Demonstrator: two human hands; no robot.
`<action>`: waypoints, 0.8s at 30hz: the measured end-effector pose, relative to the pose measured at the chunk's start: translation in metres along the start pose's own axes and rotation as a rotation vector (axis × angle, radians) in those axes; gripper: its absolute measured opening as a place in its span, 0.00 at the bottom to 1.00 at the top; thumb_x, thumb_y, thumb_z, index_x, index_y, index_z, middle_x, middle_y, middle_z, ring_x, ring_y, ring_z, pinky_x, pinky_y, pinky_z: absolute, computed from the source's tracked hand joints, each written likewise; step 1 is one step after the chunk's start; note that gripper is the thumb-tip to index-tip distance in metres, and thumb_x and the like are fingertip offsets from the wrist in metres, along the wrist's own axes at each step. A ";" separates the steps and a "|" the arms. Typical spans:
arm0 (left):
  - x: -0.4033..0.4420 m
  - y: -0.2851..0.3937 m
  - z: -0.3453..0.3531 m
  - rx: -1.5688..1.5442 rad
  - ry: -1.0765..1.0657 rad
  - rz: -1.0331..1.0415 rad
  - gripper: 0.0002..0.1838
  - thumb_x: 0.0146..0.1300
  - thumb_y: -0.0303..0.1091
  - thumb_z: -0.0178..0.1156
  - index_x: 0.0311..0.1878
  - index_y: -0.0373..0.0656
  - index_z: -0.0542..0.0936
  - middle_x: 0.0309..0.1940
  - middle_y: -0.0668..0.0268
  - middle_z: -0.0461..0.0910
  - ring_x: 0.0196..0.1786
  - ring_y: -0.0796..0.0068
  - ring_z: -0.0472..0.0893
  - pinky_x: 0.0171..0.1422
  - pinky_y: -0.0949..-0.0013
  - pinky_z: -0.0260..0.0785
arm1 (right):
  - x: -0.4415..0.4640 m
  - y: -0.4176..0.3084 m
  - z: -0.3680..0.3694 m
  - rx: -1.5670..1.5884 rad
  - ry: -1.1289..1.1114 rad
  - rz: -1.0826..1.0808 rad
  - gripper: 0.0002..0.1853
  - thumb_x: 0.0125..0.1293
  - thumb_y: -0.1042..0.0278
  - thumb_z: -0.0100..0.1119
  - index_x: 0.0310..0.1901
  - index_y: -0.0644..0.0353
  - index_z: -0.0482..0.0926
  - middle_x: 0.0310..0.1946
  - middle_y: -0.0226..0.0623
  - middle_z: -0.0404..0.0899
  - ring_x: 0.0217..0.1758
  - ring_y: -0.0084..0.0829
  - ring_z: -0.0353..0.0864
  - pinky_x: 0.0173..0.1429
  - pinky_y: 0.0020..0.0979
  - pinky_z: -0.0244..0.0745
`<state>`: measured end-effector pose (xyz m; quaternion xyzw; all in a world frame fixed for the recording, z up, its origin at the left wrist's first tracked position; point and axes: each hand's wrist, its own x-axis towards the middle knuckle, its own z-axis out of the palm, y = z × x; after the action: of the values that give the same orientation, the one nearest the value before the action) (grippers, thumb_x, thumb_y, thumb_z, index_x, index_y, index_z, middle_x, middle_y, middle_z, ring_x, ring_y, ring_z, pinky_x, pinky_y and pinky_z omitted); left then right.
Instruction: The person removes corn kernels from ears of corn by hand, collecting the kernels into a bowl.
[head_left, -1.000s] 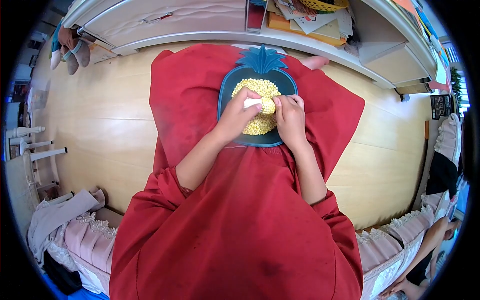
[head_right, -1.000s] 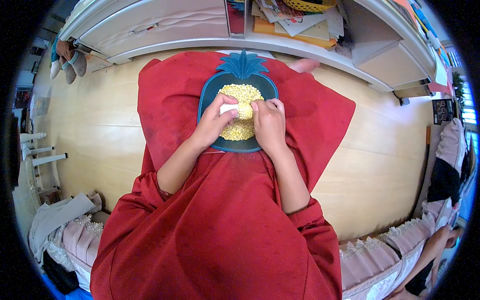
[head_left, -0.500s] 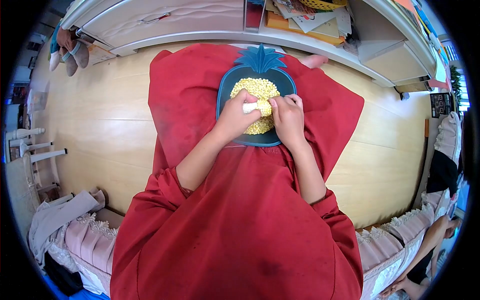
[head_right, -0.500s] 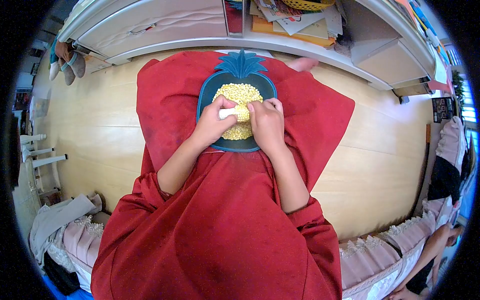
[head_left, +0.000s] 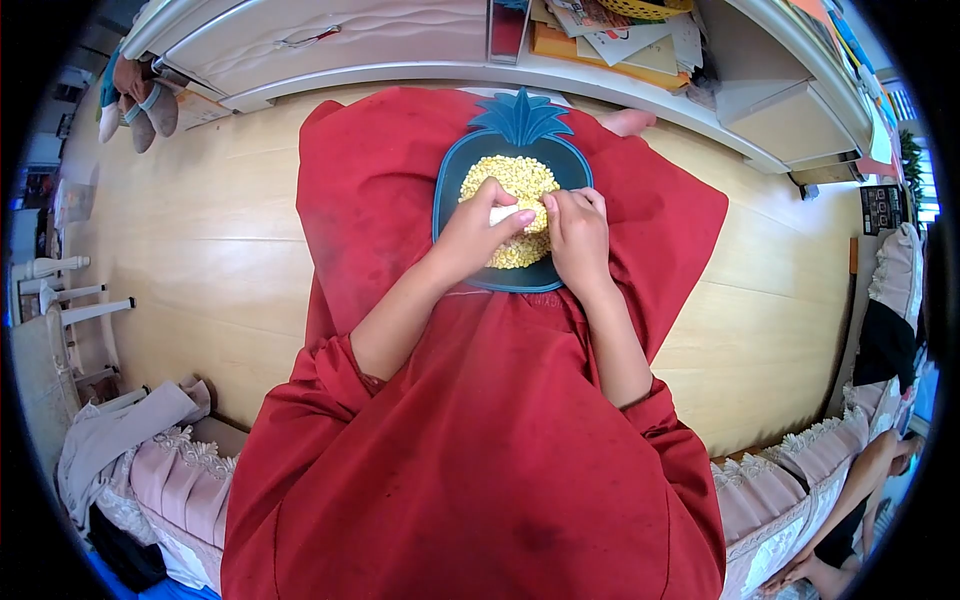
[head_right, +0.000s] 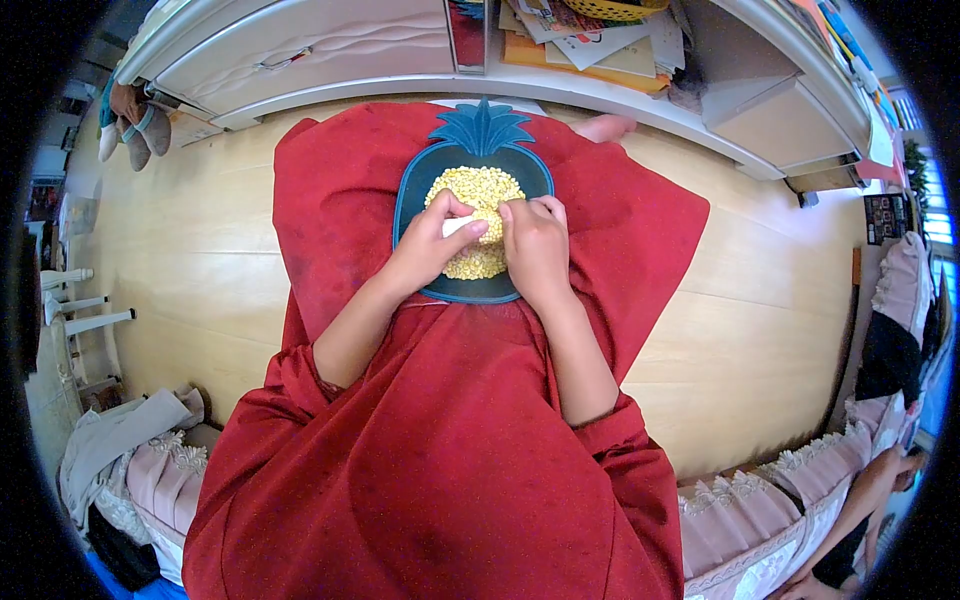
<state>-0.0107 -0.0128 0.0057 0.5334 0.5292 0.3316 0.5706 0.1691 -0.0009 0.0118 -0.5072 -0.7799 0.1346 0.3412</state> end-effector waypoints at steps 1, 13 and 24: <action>0.000 -0.001 0.000 -0.025 -0.014 0.015 0.18 0.68 0.42 0.64 0.45 0.39 0.70 0.39 0.66 0.76 0.40 0.81 0.77 0.43 0.74 0.71 | 0.000 -0.001 -0.001 -0.003 -0.007 0.002 0.09 0.70 0.70 0.53 0.34 0.64 0.79 0.25 0.49 0.77 0.34 0.47 0.77 0.55 0.43 0.68; -0.001 -0.010 0.000 0.029 -0.078 0.153 0.15 0.71 0.36 0.60 0.49 0.39 0.67 0.43 0.63 0.74 0.44 0.76 0.76 0.50 0.70 0.70 | -0.001 0.001 -0.001 -0.062 -0.058 0.031 0.11 0.73 0.70 0.49 0.36 0.63 0.79 0.31 0.47 0.80 0.39 0.47 0.77 0.55 0.41 0.67; -0.004 -0.004 -0.002 -0.095 -0.071 0.090 0.12 0.72 0.36 0.57 0.48 0.38 0.68 0.43 0.62 0.75 0.42 0.75 0.77 0.49 0.70 0.71 | 0.000 0.000 -0.002 -0.058 -0.045 0.034 0.11 0.73 0.69 0.48 0.36 0.64 0.78 0.31 0.48 0.79 0.39 0.47 0.77 0.56 0.41 0.67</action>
<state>-0.0147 -0.0167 0.0031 0.5403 0.4678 0.3625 0.5981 0.1705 -0.0011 0.0128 -0.5270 -0.7822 0.1290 0.3061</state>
